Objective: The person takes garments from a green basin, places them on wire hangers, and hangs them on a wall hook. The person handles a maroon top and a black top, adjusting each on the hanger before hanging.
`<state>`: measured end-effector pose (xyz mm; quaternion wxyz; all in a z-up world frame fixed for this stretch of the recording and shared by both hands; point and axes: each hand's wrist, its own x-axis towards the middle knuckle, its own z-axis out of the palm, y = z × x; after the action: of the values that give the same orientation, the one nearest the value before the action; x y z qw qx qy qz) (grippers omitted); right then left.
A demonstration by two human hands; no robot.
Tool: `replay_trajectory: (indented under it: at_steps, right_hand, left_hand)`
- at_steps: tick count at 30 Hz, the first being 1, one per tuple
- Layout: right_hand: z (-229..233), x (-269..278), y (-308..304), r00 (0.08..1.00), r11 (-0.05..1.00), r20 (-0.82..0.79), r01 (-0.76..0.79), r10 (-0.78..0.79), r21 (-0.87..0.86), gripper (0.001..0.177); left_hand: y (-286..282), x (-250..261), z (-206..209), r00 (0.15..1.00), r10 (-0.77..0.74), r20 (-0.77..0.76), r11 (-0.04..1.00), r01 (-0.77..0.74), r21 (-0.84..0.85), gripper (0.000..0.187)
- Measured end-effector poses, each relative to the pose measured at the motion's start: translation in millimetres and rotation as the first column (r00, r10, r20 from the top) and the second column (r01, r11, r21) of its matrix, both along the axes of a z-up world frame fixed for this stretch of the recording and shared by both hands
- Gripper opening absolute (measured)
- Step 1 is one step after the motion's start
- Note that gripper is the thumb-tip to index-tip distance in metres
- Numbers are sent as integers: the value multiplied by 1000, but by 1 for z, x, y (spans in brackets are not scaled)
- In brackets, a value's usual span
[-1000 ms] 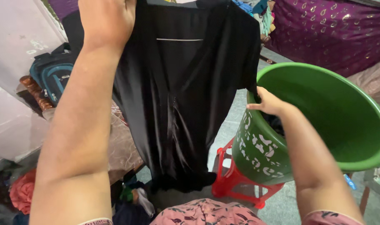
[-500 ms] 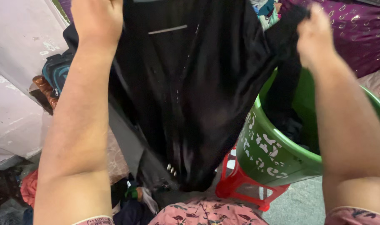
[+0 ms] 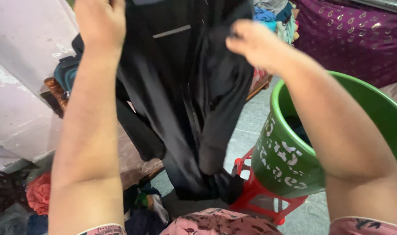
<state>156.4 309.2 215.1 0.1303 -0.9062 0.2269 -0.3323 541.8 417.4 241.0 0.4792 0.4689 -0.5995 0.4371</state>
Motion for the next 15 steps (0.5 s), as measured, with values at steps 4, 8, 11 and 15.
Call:
replay_trajectory:
  at_steps: [4, 8, 11, 15]
  right_hand:
    - [-21, -6, 20, 889, 968, -458, 136, -25, 211, 43]
    - [1, -12, 24, 793, 932, -504, 353, -343, -79, 47]
    - [17, -18, 34, 961, 937, 44, 277, -274, -214, 41]
    - [17, -6, 21, 1000, 952, 29, 11, -2, -307, 32]
  left_hand:
    - [23, -20, -1, 997, -50, 52, 999, 50, 0, 7]
    - [37, -30, 7, 995, -12, 96, 999, 7, 45, 11]
    - [43, -43, 8, 982, 42, 182, 997, -54, 61, 13]
    - [52, -59, 2, 980, -34, 197, 999, 38, -20, 12]
